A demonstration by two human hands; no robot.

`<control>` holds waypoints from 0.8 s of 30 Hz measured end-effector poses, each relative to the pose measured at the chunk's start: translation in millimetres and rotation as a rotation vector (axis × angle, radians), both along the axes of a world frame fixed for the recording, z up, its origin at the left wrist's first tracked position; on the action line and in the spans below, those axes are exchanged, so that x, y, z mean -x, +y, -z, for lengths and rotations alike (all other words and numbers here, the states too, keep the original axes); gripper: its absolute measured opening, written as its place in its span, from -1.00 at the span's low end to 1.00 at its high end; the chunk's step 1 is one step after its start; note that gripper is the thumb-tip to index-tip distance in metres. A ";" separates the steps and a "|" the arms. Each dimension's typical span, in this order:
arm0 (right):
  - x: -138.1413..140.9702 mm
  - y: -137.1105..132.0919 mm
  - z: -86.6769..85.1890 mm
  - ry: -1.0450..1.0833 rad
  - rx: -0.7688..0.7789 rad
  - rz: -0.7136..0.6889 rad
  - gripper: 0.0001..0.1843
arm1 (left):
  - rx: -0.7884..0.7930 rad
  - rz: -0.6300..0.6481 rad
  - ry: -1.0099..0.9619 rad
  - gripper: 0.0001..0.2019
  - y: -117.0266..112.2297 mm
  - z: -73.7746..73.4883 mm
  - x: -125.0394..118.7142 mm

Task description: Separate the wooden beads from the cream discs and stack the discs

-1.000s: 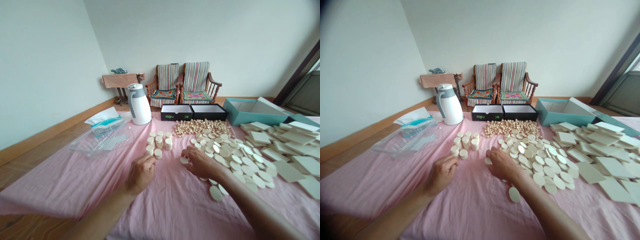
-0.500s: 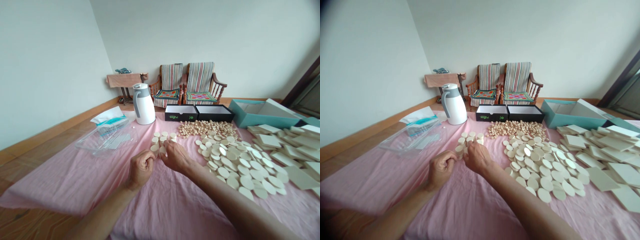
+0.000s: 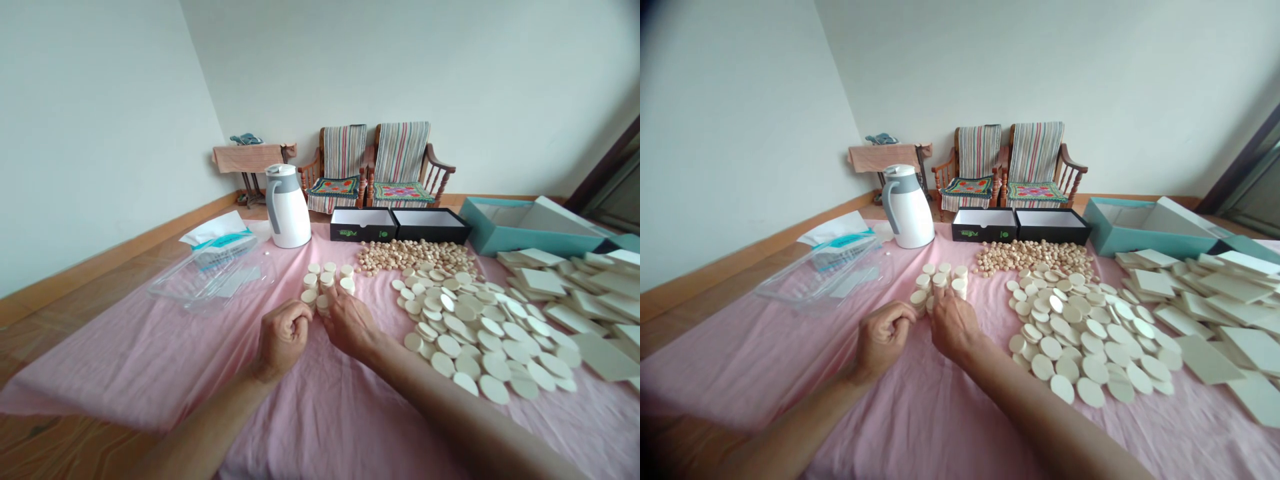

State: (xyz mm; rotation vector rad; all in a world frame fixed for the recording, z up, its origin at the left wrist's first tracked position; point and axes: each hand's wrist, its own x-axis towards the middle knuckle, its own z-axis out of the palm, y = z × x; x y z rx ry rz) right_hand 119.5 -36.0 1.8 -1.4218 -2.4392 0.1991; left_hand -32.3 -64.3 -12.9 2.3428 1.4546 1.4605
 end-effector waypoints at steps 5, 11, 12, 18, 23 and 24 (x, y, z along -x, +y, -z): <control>5.8 -3.8 0.2 -0.019 0.014 0.073 -0.46 | 0.003 -0.004 0.015 -0.76 0.4 0.5 0.8; -22.6 0.5 -25.1 -0.071 0.043 0.103 -0.72 | 0.014 0.007 0.011 -0.76 0.6 0.7 1.4; -33.5 5.5 -29.6 -0.082 0.035 0.159 -0.73 | 0.012 0.013 0.004 -0.76 0.7 0.9 1.3; -99.9 42.4 -26.9 -0.286 -0.053 0.414 -0.77 | 0.027 0.030 -0.017 -0.76 2.6 3.8 1.7; -115.7 52.2 -8.1 -0.322 0.053 0.377 -0.72 | 0.043 0.023 -0.013 -0.76 4.1 5.6 2.6; -115.4 52.3 -6.9 -0.320 0.054 0.369 -0.71 | 0.041 0.020 -0.011 -0.76 4.1 5.2 2.5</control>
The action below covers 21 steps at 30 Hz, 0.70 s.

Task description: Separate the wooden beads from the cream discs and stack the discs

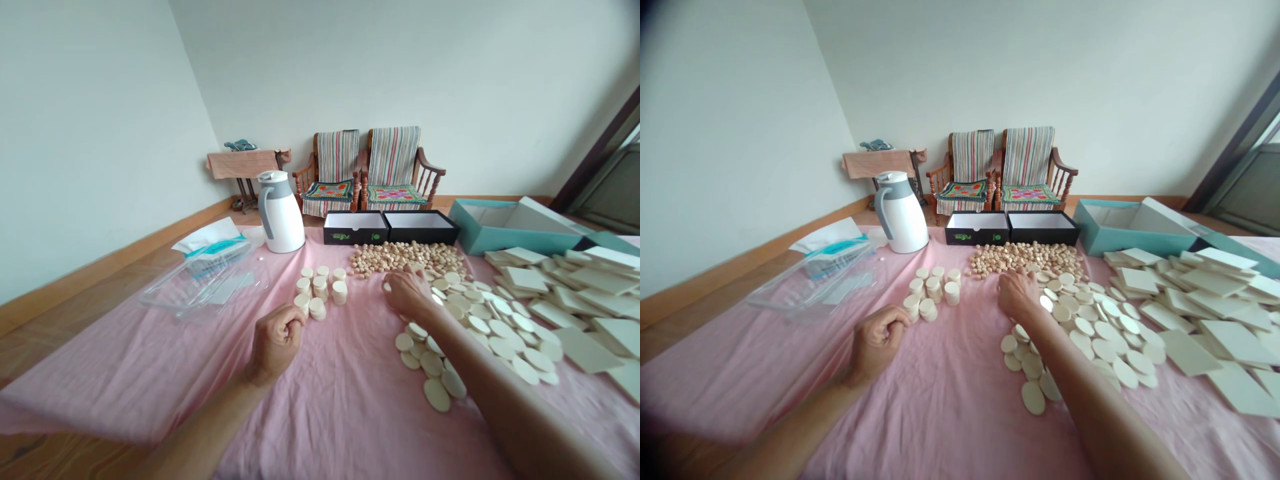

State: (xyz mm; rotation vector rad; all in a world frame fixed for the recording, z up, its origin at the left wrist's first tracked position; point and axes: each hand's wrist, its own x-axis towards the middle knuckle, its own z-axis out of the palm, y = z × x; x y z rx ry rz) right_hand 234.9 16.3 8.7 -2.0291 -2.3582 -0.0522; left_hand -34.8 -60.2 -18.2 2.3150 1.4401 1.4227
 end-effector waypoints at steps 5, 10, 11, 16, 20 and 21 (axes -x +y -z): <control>9.8 -3.7 -2.9 0.013 -0.012 -0.045 -0.74 | -0.015 -0.007 0.005 -0.76 -0.8 -2.8 -1.0; 24.4 -11.9 -3.5 0.095 0.042 -0.156 -0.73 | -0.018 -0.006 0.011 -0.76 -1.3 -2.9 -1.3; 25.5 -13.2 -3.2 0.106 0.053 -0.179 -0.72 | -0.019 -0.008 0.011 -0.76 -1.3 -2.9 -1.3; 22.2 -14.3 0.7 0.145 0.107 -0.299 -0.67 | -0.016 -0.011 0.012 -0.76 -1.4 -3.6 -1.0; 19.8 -13.7 3.6 0.144 0.110 -0.286 -0.79 | -0.020 -0.008 0.010 -0.76 -1.4 -3.6 -1.0; 20.0 -14.5 2.8 0.143 0.102 -0.273 -0.80 | -0.020 -0.009 0.008 -0.76 -1.3 -3.5 -1.1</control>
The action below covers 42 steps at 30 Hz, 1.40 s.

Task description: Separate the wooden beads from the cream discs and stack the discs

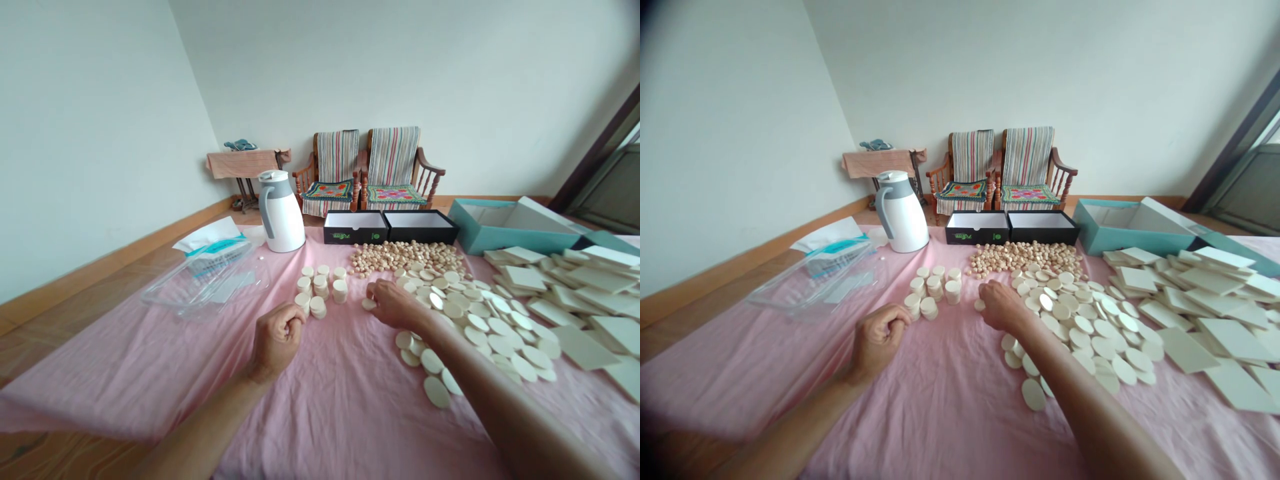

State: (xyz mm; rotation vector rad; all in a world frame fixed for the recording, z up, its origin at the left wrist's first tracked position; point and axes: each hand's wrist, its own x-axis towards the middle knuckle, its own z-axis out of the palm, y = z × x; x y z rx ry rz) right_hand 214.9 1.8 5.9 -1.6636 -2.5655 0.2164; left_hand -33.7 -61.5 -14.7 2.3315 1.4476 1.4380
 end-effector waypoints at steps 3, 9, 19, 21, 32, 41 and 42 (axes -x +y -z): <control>4.1 -5.1 -7.6 0.012 -0.028 0.033 -0.80 | 0.001 -0.005 -0.004 -0.76 0.1 0.7 0.1; 37.4 -18.3 -29.5 0.197 -0.168 -0.147 -0.79 | 0.002 0.006 -0.022 -0.76 0.7 3.5 1.3; 82.9 -15.0 -30.7 0.057 -0.267 -0.340 -0.74 | 0.009 0.015 -0.043 -0.77 0.6 4.9 1.6; 76.5 -13.8 -32.0 0.119 -0.278 -0.292 -0.74 | 0.005 0.019 -0.045 -0.77 0.4 4.2 1.0; -30.4 -6.3 -32.1 -0.075 0.017 0.059 -0.82 | -0.010 0.042 -0.023 -0.76 2.4 6.1 0.2; -27.3 -17.7 -22.0 -0.265 0.018 0.138 -0.78 | 0.009 0.024 -0.017 -0.76 2.1 4.0 -0.8; -27.2 -17.3 -22.2 -0.238 0.002 0.126 -0.80 | 0.008 0.022 -0.018 -0.77 2.3 3.9 -1.0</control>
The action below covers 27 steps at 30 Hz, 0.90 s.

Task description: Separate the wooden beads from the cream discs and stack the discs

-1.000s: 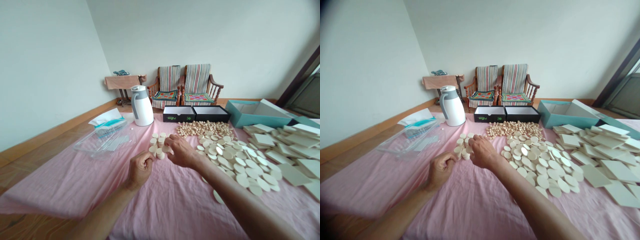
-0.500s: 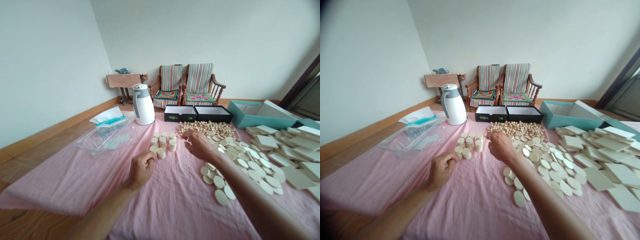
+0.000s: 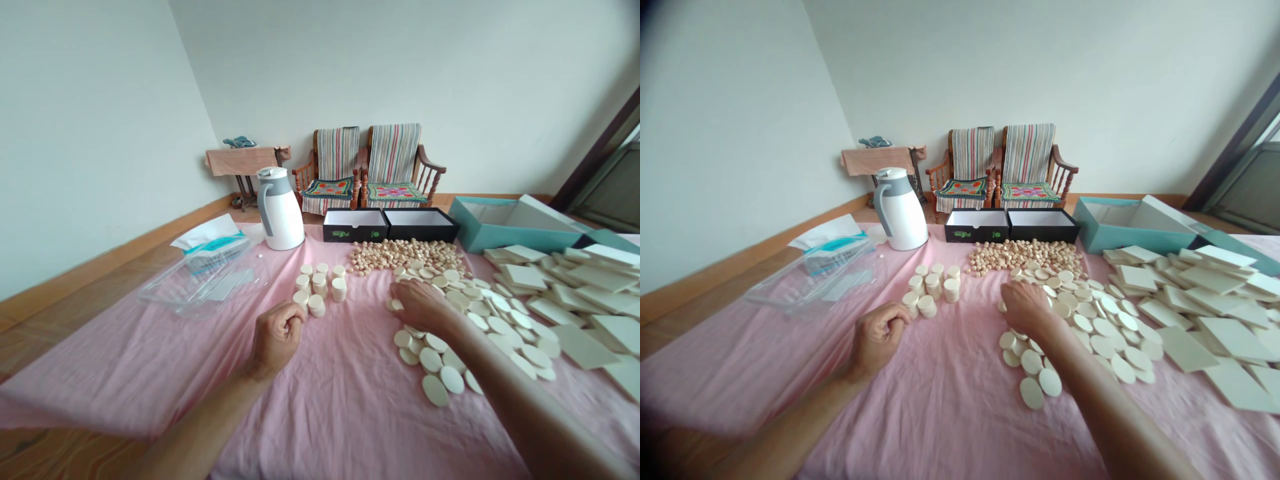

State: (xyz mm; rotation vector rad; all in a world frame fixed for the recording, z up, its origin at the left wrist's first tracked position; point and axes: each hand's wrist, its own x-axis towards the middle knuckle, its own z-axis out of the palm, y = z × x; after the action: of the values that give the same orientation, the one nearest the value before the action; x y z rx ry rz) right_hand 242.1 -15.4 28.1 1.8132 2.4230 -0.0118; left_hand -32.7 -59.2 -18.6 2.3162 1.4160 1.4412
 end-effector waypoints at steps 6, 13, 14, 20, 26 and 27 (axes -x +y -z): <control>29.3 0.1 -0.8 0.370 -0.153 -0.189 -0.88 | 0.004 -0.008 0.002 -0.77 0.3 0.1 0.3; 93.9 -2.6 -0.1 0.496 -0.211 -0.347 -0.80 | 0.025 -0.014 -0.009 -0.78 -1.0 1.4 2.4; 99.6 -2.8 -0.8 0.487 -0.212 -0.350 -0.80 | 0.023 -0.009 -0.016 -0.78 -1.2 1.0 2.1; 117.2 -2.6 -1.9 0.454 -0.221 -0.383 -0.74 | 0.002 0.002 -0.025 -0.76 -1.7 -1.3 0.6; 90.2 1.0 -9.5 0.571 -0.277 -0.319 -0.76 | -0.001 0.011 -0.014 -0.76 -1.7 0.5 1.6; 79.1 3.3 -11.9 0.586 -0.286 -0.290 -0.77 | -0.003 0.014 -0.013 -0.76 -1.7 0.6 1.5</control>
State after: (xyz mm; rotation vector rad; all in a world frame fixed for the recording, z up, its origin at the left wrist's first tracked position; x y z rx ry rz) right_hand 163.0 -12.1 40.0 1.7217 3.2278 -0.2098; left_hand -34.3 -60.9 -19.2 2.3088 1.3923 1.4530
